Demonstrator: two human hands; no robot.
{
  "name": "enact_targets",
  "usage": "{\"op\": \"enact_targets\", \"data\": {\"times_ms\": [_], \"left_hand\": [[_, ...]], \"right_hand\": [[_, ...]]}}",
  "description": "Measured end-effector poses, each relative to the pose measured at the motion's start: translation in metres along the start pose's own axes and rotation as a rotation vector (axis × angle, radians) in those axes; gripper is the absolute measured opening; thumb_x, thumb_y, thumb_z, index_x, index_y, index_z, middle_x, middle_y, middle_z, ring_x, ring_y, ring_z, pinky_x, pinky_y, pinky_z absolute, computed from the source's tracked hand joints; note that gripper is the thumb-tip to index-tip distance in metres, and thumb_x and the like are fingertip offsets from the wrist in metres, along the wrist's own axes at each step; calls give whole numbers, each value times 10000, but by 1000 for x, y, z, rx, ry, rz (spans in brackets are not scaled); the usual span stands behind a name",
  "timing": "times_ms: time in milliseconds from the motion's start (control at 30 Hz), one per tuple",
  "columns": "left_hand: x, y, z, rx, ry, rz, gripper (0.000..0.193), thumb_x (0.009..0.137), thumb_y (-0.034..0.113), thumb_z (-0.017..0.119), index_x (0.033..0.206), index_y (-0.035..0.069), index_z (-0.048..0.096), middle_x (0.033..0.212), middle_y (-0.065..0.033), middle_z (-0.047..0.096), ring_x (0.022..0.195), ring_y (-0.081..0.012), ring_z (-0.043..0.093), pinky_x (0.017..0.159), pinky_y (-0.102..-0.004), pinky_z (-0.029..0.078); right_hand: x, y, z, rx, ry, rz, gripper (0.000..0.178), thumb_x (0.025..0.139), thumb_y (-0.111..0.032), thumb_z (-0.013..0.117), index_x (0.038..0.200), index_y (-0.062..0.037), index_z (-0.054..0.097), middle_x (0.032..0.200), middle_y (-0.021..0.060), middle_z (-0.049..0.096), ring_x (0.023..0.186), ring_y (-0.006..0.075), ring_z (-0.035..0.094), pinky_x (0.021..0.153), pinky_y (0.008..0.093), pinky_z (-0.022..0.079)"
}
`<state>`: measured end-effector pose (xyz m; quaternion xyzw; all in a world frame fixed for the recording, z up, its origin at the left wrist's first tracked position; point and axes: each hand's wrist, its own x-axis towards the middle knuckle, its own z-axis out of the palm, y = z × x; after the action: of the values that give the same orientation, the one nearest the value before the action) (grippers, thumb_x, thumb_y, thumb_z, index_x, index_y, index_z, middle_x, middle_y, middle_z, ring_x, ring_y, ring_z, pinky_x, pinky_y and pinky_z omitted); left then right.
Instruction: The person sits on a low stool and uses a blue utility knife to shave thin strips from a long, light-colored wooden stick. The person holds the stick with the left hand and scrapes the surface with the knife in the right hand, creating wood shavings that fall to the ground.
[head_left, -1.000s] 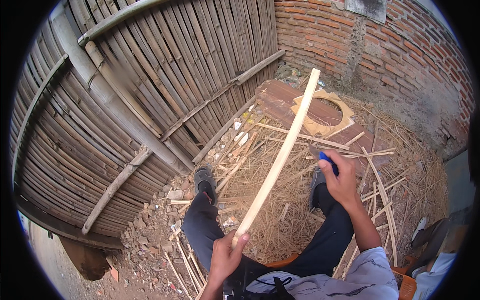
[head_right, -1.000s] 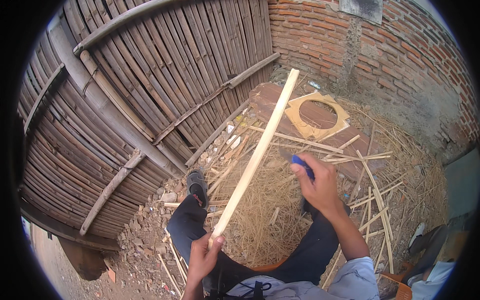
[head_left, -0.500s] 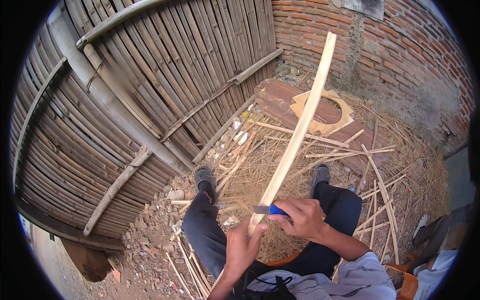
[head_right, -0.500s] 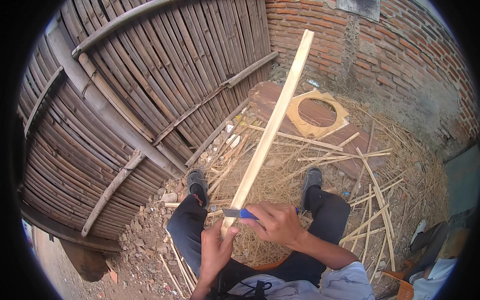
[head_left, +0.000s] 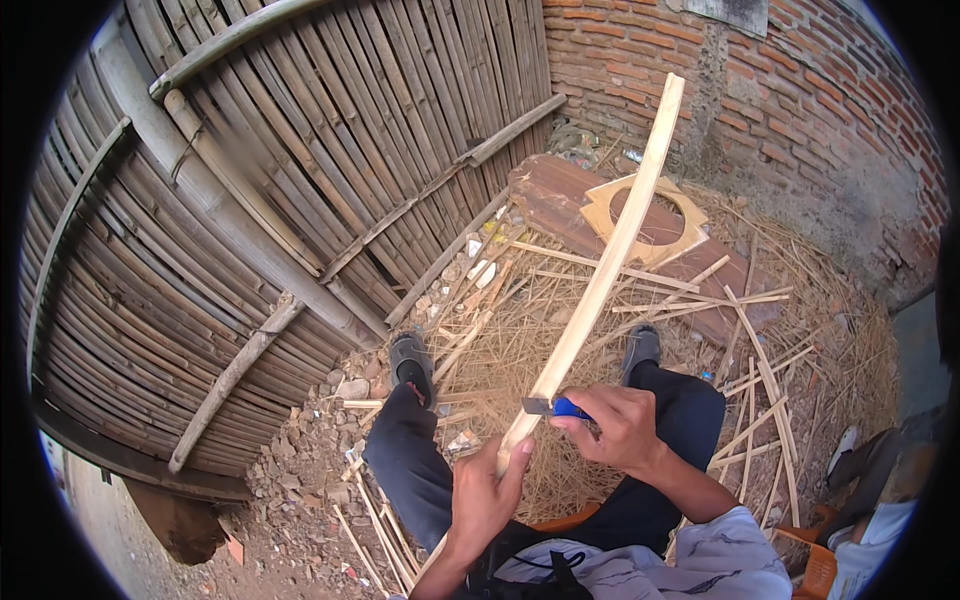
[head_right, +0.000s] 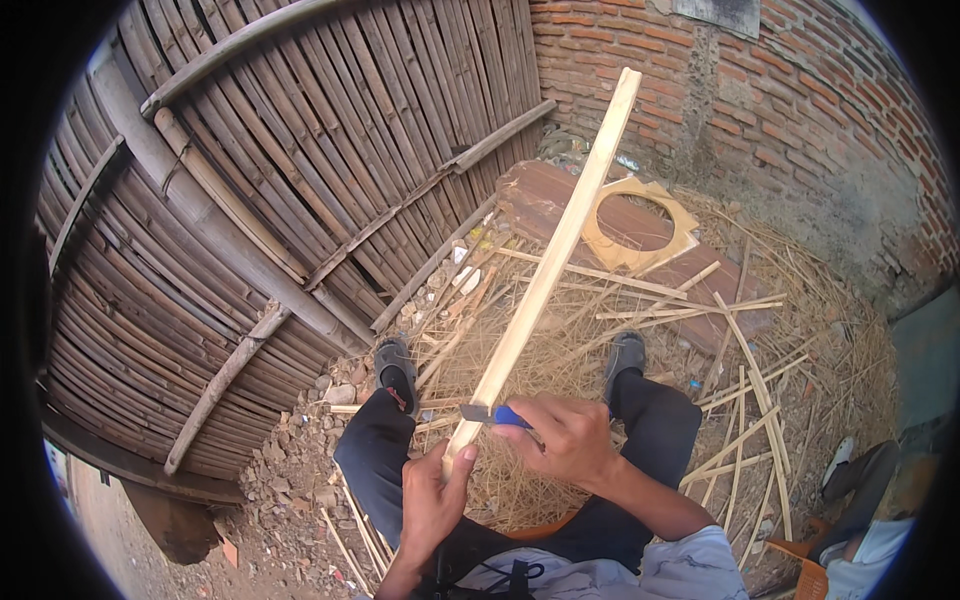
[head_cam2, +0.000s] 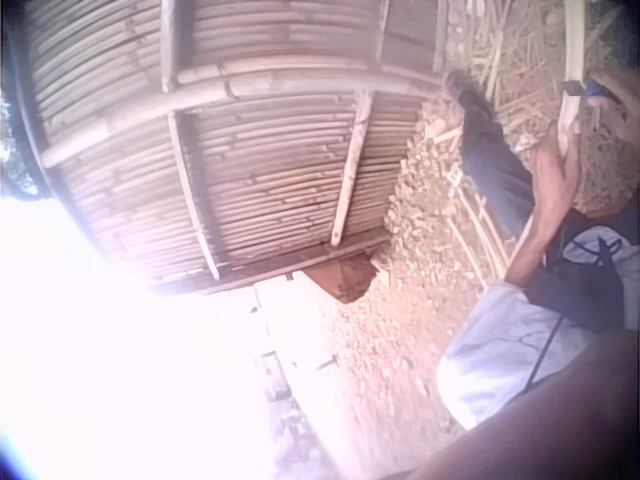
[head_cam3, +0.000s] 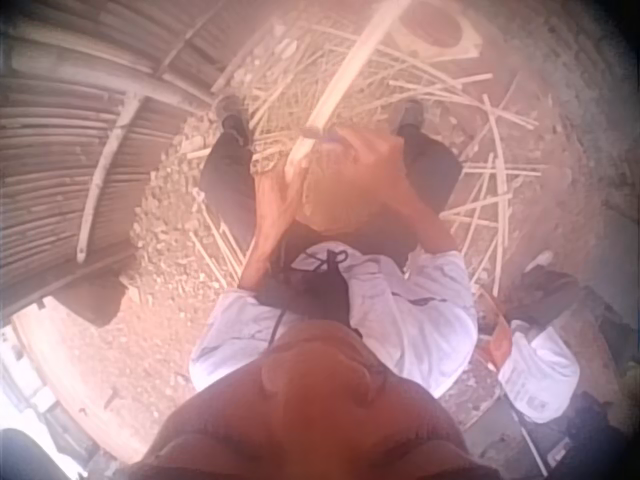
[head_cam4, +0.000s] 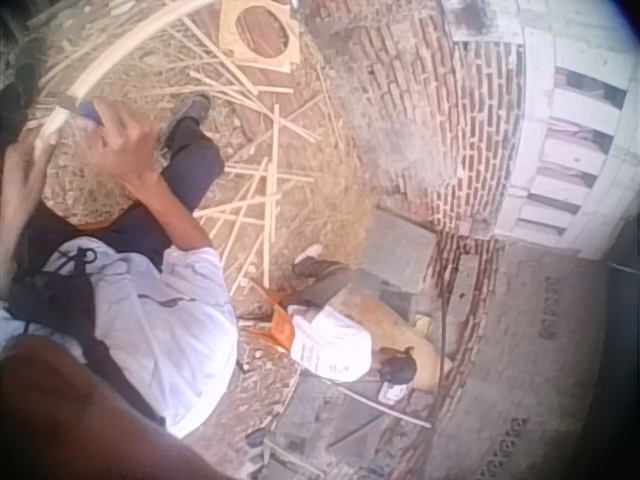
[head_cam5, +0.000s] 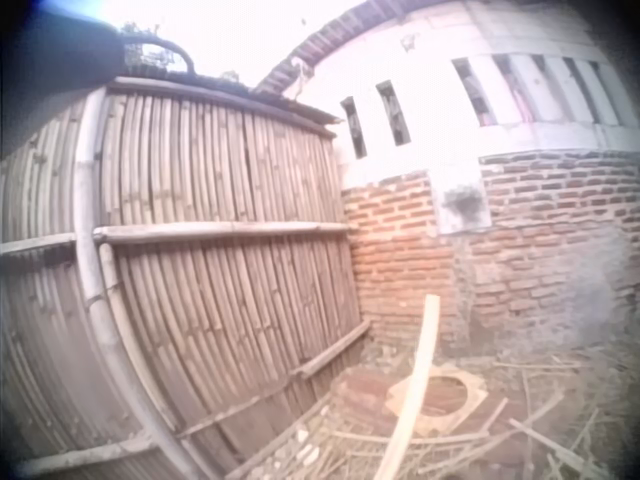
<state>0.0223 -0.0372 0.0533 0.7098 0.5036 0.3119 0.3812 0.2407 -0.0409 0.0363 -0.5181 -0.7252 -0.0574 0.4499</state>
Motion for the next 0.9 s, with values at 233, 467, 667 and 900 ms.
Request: {"op": "enact_targets", "data": {"times_ms": [233, 467, 667, 900], "left_hand": [[-3, 0, -10, 15, -22, 36, 319, 1075, 262, 699, 953, -32, 701, 580, -157, 597, 502, -317, 642, 533, -419, 470], [-8, 0, -20, -25, -7, 42, 298, 1070, 232, 701, 936, -33, 705, 578, -114, 577, 497, -205, 573, 524, -372, 432], [-15, 0, -29, -51, 12, 24, 294, 1067, 204, 700, 897, -36, 694, 577, -92, 568, 500, -154, 552, 523, -348, 414], [-19, -3, -33, -33, 32, 34, 268, 1063, 201, 701, 944, -38, 716, 588, -99, 569, 504, -168, 561, 528, -347, 421]], "right_hand": [[5, 3, -7, -13, -17, -28, 294, 889, -331, 867, 1008, -83, 763, 767, 45, 727, 578, 219, 693, 508, 341, 515], [13, -2, -11, -31, -32, -62, 303, 871, -342, 876, 1009, -97, 765, 721, 28, 683, 575, 209, 679, 504, 342, 504], [21, -10, -14, -48, -35, -90, 310, 877, -357, 874, 1010, -99, 767, 715, 20, 676, 567, 198, 670, 503, 337, 503], [26, -16, -15, -62, -31, -105, 323, 889, -378, 864, 1012, -95, 769, 707, 18, 669, 563, 193, 667, 504, 328, 504]]}}
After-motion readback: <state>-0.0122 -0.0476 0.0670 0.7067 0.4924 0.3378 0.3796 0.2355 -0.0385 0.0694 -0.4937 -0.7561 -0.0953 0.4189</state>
